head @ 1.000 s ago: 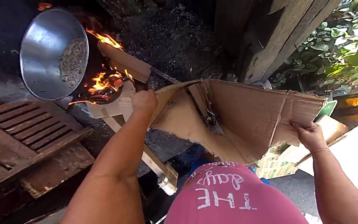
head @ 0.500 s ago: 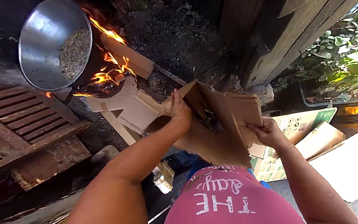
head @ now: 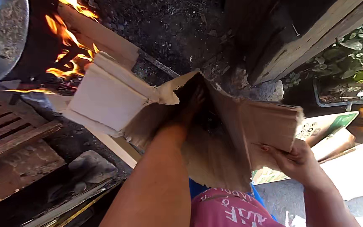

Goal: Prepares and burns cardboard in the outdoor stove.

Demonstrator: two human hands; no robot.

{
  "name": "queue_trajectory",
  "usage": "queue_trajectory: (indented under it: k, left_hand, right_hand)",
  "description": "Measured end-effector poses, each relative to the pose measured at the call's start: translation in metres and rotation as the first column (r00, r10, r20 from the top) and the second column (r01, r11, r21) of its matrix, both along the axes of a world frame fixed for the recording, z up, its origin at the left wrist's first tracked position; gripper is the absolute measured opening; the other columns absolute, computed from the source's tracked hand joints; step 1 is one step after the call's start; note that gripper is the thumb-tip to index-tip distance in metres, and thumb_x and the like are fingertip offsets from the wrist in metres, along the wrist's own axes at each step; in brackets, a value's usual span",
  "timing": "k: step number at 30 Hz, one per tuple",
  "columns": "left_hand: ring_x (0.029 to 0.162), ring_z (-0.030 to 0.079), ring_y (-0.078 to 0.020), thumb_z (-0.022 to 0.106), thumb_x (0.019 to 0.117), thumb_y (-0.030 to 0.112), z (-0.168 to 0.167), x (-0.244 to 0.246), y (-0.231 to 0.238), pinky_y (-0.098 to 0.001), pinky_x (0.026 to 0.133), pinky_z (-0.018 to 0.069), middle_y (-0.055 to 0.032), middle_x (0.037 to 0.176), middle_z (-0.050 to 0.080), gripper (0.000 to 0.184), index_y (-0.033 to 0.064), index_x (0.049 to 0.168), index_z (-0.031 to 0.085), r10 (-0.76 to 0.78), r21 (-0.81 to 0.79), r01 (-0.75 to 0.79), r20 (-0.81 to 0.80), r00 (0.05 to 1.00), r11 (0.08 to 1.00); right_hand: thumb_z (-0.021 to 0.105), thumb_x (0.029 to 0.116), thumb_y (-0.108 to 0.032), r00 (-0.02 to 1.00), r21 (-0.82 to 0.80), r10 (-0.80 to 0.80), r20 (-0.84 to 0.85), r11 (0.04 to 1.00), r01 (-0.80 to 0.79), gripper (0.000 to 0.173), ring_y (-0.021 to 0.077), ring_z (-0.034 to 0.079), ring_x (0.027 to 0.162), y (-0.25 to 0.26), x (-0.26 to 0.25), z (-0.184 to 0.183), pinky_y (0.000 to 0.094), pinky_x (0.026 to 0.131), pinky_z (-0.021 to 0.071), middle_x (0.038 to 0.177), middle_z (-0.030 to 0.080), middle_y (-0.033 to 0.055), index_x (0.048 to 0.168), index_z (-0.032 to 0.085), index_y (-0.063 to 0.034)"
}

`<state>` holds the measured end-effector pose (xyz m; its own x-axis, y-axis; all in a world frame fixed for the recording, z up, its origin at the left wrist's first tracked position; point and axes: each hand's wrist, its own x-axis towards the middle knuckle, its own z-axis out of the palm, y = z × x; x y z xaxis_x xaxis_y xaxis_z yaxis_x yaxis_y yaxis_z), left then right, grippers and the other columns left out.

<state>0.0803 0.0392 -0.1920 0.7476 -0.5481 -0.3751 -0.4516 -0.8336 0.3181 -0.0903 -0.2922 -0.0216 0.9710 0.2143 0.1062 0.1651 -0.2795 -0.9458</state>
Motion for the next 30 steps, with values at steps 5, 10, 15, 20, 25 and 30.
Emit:
queue_trajectory:
  k: [5, 10, 15, 20, 25, 30]
  left_hand:
    - [0.155, 0.026, -0.0409, 0.062, 0.0939, -0.005, -0.045, 0.018, 0.011, -0.0679, 0.119, 0.0250, -0.0126, 0.165, 0.038, 0.056, 0.0126, 0.146, 0.058, -0.126, 0.066, 0.119, 0.121, 0.985, 0.991]
    - [0.147, 0.039, -0.0448, 0.058, 0.0934, -0.011, -0.023, 0.020, 0.001, -0.0663, 0.119, 0.0265, -0.0221, 0.152, 0.052, 0.037, -0.0034, 0.128, 0.067, -0.338, 0.278, 0.297, 0.113, 0.934, 0.914]
    - [0.150, 0.034, -0.0393, 0.056, 0.0945, -0.010, -0.028, 0.019, 0.004, -0.0619, 0.120, 0.0247, -0.0176, 0.155, 0.050, 0.049, 0.0001, 0.143, 0.057, -0.404, 0.508, 0.314, 0.074, 0.912, 0.802]
    - [0.136, 0.048, -0.0496, 0.066, 0.0932, -0.004, 0.006, 0.009, -0.008, -0.0613, 0.110, 0.0424, -0.0266, 0.150, 0.049, 0.049, -0.0009, 0.141, 0.057, 0.112, 0.312, -0.076, -0.101, 0.989, 0.947]
    - [0.144, 0.047, -0.0292, 0.041, 0.1123, 0.013, 0.239, -0.024, -0.080, -0.0367, 0.119, 0.0341, -0.0253, 0.151, 0.050, 0.042, -0.0101, 0.147, 0.044, 0.645, 0.203, -0.613, -0.279, 0.711, 0.764]
    - [0.142, 0.048, -0.0366, 0.043, 0.1120, 0.017, 0.166, -0.010, -0.038, -0.0466, 0.119, 0.0345, -0.0270, 0.148, 0.053, 0.041, -0.0090, 0.143, 0.051, 0.386, 0.148, -0.356, -0.341, 0.857, 0.923]
  right_hand:
    - [0.066, 0.1001, -0.020, 0.995, -0.057, -0.093, 0.046, 0.994, 0.095, 0.011, -0.0080, 0.067, 0.100, -0.019, -0.009, -0.004, 0.0155, 0.092, 0.0560, 0.101, 0.075, -0.0088, 0.104, 0.070, -0.0106]
    - [0.066, 0.1011, -0.019, 0.996, -0.020, -0.074, 0.055, 0.997, 0.075, 0.011, -0.0070, 0.066, 0.102, -0.007, -0.008, -0.006, 0.0158, 0.093, 0.0552, 0.102, 0.075, -0.0078, 0.107, 0.069, -0.0108]
    - [0.066, 0.1009, -0.019, 0.997, -0.004, -0.060, 0.057, 0.998, 0.061, 0.011, -0.0070, 0.066, 0.101, 0.002, -0.004, -0.004, 0.0146, 0.091, 0.0555, 0.101, 0.075, -0.0068, 0.105, 0.068, -0.0090]
    - [0.067, 0.1003, -0.017, 0.998, 0.002, -0.047, 0.051, 0.999, 0.047, 0.011, -0.0066, 0.067, 0.101, 0.015, -0.005, 0.000, 0.0144, 0.091, 0.0557, 0.101, 0.075, -0.0059, 0.105, 0.068, -0.0081]
    - [0.066, 0.0999, -0.016, 0.997, -0.004, -0.031, 0.064, 1.000, 0.031, 0.012, -0.0064, 0.067, 0.100, 0.031, -0.002, 0.004, 0.0136, 0.092, 0.0550, 0.100, 0.076, -0.0028, 0.103, 0.069, -0.0044]
    - [0.067, 0.0972, -0.013, 0.998, -0.035, -0.060, 0.032, 0.998, 0.061, 0.015, -0.0086, 0.067, 0.094, 0.040, 0.001, 0.011, 0.0109, 0.088, 0.0546, 0.095, 0.076, 0.0001, 0.097, 0.070, 0.0015]
